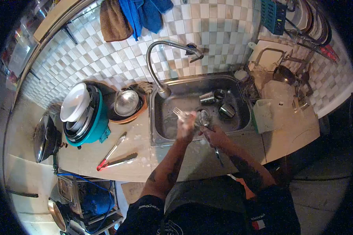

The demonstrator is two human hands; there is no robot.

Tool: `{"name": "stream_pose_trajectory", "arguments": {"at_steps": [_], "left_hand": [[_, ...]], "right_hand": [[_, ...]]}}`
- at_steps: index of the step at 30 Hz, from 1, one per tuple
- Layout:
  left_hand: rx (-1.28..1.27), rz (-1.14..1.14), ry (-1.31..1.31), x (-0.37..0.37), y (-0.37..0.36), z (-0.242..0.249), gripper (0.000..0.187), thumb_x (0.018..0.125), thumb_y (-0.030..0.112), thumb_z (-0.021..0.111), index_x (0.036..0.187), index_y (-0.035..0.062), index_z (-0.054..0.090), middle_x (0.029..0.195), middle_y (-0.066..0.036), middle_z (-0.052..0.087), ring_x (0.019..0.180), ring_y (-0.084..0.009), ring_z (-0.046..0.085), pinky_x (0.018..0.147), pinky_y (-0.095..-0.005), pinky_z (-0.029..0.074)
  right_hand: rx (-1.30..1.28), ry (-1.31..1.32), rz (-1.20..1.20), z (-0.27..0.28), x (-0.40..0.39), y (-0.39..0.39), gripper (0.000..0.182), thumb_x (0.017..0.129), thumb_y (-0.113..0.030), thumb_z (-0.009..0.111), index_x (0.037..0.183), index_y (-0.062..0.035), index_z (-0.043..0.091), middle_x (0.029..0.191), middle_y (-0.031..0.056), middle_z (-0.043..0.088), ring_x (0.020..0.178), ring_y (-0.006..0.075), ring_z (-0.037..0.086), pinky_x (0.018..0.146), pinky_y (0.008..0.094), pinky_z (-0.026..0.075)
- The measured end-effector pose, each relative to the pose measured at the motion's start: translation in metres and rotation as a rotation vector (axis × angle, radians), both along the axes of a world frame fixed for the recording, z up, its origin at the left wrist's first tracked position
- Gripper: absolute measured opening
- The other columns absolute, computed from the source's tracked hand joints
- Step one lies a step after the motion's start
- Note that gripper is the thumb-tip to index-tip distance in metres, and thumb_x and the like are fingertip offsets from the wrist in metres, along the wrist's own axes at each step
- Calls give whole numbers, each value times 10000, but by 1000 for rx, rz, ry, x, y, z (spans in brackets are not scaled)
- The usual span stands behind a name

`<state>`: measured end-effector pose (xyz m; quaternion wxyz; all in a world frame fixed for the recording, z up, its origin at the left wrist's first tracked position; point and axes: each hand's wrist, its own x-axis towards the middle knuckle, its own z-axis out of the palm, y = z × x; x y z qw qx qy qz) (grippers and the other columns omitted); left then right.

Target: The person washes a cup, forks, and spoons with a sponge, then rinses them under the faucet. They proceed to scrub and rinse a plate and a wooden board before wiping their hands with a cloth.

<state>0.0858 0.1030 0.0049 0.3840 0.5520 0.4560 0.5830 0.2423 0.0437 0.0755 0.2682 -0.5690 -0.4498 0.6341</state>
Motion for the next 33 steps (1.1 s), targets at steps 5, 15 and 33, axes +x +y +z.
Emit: {"name": "stream_pose_trajectory", "arguments": {"at_steps": [5,15,33], "left_hand": [[-23,-31,-11,-7,9,-6,334,939,264,569,666,94,477,608,51,399,553,-85,348,503,-303,287],[196,205,170,36,22,-30,268,935,275,574,742,90,566,694,32,534,628,-75,472,555,-259,371],[471,-129,676,96,-15,-67,267,951,265,491,872,27,581,804,-87,577,757,-224,574,695,-423,455]], "right_hand": [[3,24,24,-6,7,-6,298,953,-351,523,861,-89,631,600,-54,396,495,72,318,458,261,270],[-22,17,28,-10,19,-4,311,964,-355,481,892,-93,635,639,-39,415,561,83,360,497,268,298],[631,-459,-407,-105,55,15,271,947,-276,460,968,-36,582,697,121,537,718,230,580,641,367,448]]}}
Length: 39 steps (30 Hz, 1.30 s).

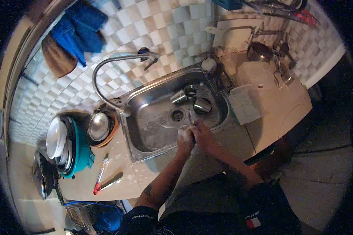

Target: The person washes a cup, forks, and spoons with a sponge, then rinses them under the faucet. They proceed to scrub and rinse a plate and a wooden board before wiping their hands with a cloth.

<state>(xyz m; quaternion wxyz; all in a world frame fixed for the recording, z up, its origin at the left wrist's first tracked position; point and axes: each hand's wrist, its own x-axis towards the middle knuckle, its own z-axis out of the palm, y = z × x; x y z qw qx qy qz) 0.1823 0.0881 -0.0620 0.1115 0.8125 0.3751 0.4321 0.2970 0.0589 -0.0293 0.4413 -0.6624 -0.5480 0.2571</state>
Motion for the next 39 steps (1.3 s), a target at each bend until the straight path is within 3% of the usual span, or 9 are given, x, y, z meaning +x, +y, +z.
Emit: {"name": "stream_pose_trajectory", "arguments": {"at_steps": [1,4,9,17,26,28,33,37,39], "left_hand": [[-624,-36,-350,4,-10,21,300,938,258,468,859,-6,587,760,-114,569,726,-220,553,683,-421,441],[-1141,10,-346,16,26,5,346,937,281,452,840,-21,590,738,-141,563,713,-213,536,697,-410,426],[-1030,-279,-211,52,132,-27,417,924,428,480,978,27,579,762,-62,584,661,-200,541,600,-348,426],[-1582,-311,-722,93,130,49,564,901,567,526,1079,34,574,767,-26,560,595,-137,509,524,-263,439],[-912,-89,-430,18,54,112,513,822,477,684,881,-28,625,735,-59,593,664,-155,548,593,-317,450],[-1072,-77,-193,-9,58,144,522,819,474,688,938,-32,642,774,-77,631,712,-180,579,662,-336,474],[-522,-468,-395,-104,93,70,671,865,537,592,1238,-20,569,1206,-137,605,1110,-218,549,996,-361,378],[-1207,137,-795,-78,53,85,534,875,485,599,1045,-21,618,929,-117,632,869,-211,593,815,-352,477],[-1102,-21,-596,-78,34,101,450,885,432,604,953,-13,616,857,-85,612,786,-188,576,718,-338,472]], "right_hand": [[13,-151,87,-17,10,-5,251,948,-261,456,954,-37,567,705,115,544,714,225,578,646,366,447],[-108,-236,205,-44,60,-23,211,954,-233,449,905,-45,532,719,86,558,683,200,563,638,355,445],[-387,604,36,22,91,-46,247,990,-264,433,884,-72,547,699,14,549,577,106,485,560,278,417],[-280,696,62,41,95,-35,314,987,-343,458,965,-69,611,699,23,592,592,108,534,529,287,437],[-218,-3,300,50,43,-1,471,963,-416,472,905,32,604,679,172,581,624,313,570,607,472,422],[-152,-101,405,61,39,-3,452,959,-399,478,902,32,600,694,207,585,638,374,569,616,494,418],[-141,-328,521,57,45,-4,338,936,-312,512,907,12,606,750,226,608,708,435,581,639,510,432],[28,-406,363,85,13,4,282,914,-271,528,969,-9,613,746,214,611,726,416,604,675,502,462],[230,-525,312,81,-4,4,264,906,-255,527,988,-20,615,746,214,612,733,409,612,689,494,475]]}}
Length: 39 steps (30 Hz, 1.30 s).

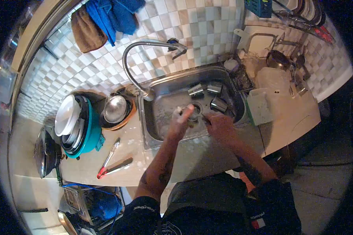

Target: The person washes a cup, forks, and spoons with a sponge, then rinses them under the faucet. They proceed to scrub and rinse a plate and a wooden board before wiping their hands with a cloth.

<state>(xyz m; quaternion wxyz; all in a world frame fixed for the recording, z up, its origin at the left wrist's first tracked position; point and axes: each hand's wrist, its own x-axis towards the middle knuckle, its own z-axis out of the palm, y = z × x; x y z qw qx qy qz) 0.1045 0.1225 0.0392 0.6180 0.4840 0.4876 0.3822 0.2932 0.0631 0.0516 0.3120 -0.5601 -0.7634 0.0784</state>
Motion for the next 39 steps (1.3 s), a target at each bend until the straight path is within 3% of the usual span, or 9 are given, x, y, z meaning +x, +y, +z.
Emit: {"name": "stream_pose_trajectory", "arguments": {"at_steps": [5,14,16,21,25,30,32,34,39], "left_hand": [[568,101,105,-34,7,-6,282,926,287,558,849,20,599,781,-49,584,718,-168,554,635,-321,448],[283,353,-227,-39,-2,-14,270,925,303,586,916,45,507,855,-64,580,783,-146,558,691,-290,467],[709,329,190,-31,-3,-30,256,923,276,596,925,38,503,811,-57,585,716,-138,567,638,-282,478],[321,514,-209,-45,-12,-7,230,911,182,606,1003,-11,522,794,-58,598,697,-147,584,608,-315,494],[1248,400,590,-42,-6,-22,186,870,115,612,1027,20,577,845,-126,629,742,-273,633,690,-370,529],[1287,199,784,-50,8,-54,270,788,114,614,1048,42,626,961,-201,629,845,-382,621,774,-446,510],[819,118,818,-45,-6,-45,247,793,127,611,1019,29,624,918,-190,637,816,-377,628,754,-455,511],[1302,200,1028,-41,-5,-55,213,792,121,622,972,8,620,837,-179,644,720,-369,624,672,-463,506],[1037,218,1005,-52,4,-68,290,771,188,633,987,-1,590,813,-187,630,726,-378,612,628,-463,491]], "right_hand": [[-180,-44,81,20,-20,-2,243,867,-229,539,980,-27,612,754,199,612,748,397,615,690,487,480],[-234,-114,110,22,-41,-12,252,899,-256,506,899,-18,587,721,216,598,698,406,607,656,511,464],[-245,-101,87,20,-42,-8,271,911,-267,502,901,-9,585,721,221,594,701,410,605,657,512,461],[-402,59,-13,21,-32,-4,326,940,-291,484,908,18,583,725,240,589,721,430,604,647,508,452],[-423,113,21,30,-45,-8,342,960,-266,417,959,-15,650,850,244,648,805,437,618,773,525,480],[-454,238,-10,10,-55,-11,313,959,-209,389,989,-52,657,938,238,656,879,427,616,819,520,477],[-351,177,36,-9,-55,-11,310,952,-193,382,1014,-61,657,968,238,655,910,420,615,838,505,481],[-317,177,84,-11,-51,-7,311,947,-186,381,1036,-63,653,984,235,655,927,413,617,853,489,484],[-562,96,56,24,-51,-1,312,938,-197,399,1044,-50,653,994,205,669,952,383,632,887,449,484]]}}
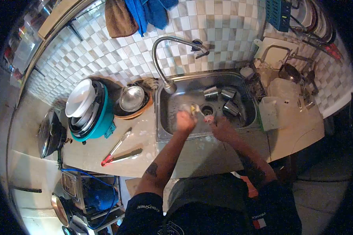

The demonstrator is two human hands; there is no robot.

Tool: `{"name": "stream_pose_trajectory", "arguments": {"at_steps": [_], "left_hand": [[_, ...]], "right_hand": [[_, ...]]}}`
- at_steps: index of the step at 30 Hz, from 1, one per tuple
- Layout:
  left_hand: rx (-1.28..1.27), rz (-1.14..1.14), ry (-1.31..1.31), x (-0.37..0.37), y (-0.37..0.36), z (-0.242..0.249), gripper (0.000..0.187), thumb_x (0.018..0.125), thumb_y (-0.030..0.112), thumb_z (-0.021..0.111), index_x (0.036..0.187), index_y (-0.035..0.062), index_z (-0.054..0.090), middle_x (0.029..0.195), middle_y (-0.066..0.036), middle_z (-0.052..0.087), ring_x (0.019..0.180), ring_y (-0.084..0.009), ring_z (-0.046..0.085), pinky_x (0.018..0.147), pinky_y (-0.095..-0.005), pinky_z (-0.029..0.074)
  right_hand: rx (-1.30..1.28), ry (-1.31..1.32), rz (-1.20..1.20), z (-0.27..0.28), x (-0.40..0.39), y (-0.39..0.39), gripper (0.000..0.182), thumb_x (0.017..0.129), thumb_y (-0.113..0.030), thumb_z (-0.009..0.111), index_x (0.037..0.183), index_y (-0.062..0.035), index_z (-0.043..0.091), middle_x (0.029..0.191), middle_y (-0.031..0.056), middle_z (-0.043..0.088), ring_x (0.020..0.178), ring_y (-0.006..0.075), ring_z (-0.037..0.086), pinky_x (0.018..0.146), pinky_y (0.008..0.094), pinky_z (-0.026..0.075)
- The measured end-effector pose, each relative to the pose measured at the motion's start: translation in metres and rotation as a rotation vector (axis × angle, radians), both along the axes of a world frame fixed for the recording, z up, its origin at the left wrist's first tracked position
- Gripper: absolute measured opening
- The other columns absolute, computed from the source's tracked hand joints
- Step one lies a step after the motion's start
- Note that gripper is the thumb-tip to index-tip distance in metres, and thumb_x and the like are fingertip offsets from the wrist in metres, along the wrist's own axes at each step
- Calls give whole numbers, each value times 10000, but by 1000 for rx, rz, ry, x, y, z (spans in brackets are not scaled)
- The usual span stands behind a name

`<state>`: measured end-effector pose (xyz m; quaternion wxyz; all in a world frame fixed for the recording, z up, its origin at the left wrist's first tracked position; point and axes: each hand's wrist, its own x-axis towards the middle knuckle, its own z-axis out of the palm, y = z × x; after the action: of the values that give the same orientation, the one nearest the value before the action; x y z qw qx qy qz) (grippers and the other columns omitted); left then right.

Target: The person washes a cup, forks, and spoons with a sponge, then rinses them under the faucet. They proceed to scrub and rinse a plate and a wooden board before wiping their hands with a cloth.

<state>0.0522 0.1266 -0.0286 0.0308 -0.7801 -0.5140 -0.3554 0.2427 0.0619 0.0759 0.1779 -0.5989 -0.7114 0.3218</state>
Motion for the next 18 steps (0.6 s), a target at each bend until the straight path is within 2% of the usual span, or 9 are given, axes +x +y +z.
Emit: {"name": "stream_pose_trajectory", "arguments": {"at_steps": [3,6,7,9,10,11,13,15,18], "left_hand": [[-34,-38,11,-9,3,-1,301,820,227,633,980,-23,584,778,-208,601,689,-374,598,622,-487,475],[353,173,178,4,-1,-27,223,793,217,674,786,20,569,675,-143,554,580,-343,513,511,-445,375],[610,54,68,10,-1,-22,233,799,217,671,773,8,569,651,-159,542,553,-342,506,500,-436,375],[360,38,77,-10,4,-37,241,806,210,664,809,-16,578,660,-174,541,553,-352,513,514,-442,396],[234,29,79,-13,2,-24,247,809,206,660,827,-28,583,665,-181,540,553,-357,517,520,-445,407],[84,-75,-216,-9,6,-11,269,812,202,656,850,-54,584,683,-205,539,566,-371,528,538,-448,427],[136,-93,-112,0,-5,-23,291,828,225,641,988,-6,567,768,-198,567,652,-381,557,584,-446,461],[241,-83,-13,-9,1,-32,261,836,217,628,968,3,559,758,-197,558,648,-372,551,578,-450,453],[374,-24,136,-17,6,-42,222,827,205,627,841,-5,555,717,-191,547,617,-347,530,556,-452,420]], "right_hand": [[79,278,15,-9,11,0,300,928,-199,422,1003,-34,661,977,201,675,945,381,636,874,445,492],[-10,143,83,7,7,4,321,940,-216,421,972,-7,661,969,201,678,942,377,639,863,440,497],[-9,176,93,1,9,7,327,943,-222,420,975,-3,661,972,200,678,943,375,640,866,437,497],[-16,240,105,-22,17,9,341,948,-233,418,982,6,659,977,199,679,947,369,642,872,431,496],[-5,153,85,2,13,4,345,950,-233,413,987,4,661,986,196,679,954,361,642,881,427,493],[1,68,65,29,7,-5,349,952,-233,409,993,3,663,995,192,680,960,354,643,890,422,490],[-8,84,70,31,5,-7,354,954,-231,399,1001,-1,664,1005,190,679,967,352,642,898,420,487],[-39,285,103,1,10,2,356,956,-226,388,1008,-6,664,1009,194,675,968,363,637,898,424,487],[-60,195,98,-1,11,-2,360,961,-225,377,1009,-18,667,1009,195,672,968,365,632,891,431,485]]}}
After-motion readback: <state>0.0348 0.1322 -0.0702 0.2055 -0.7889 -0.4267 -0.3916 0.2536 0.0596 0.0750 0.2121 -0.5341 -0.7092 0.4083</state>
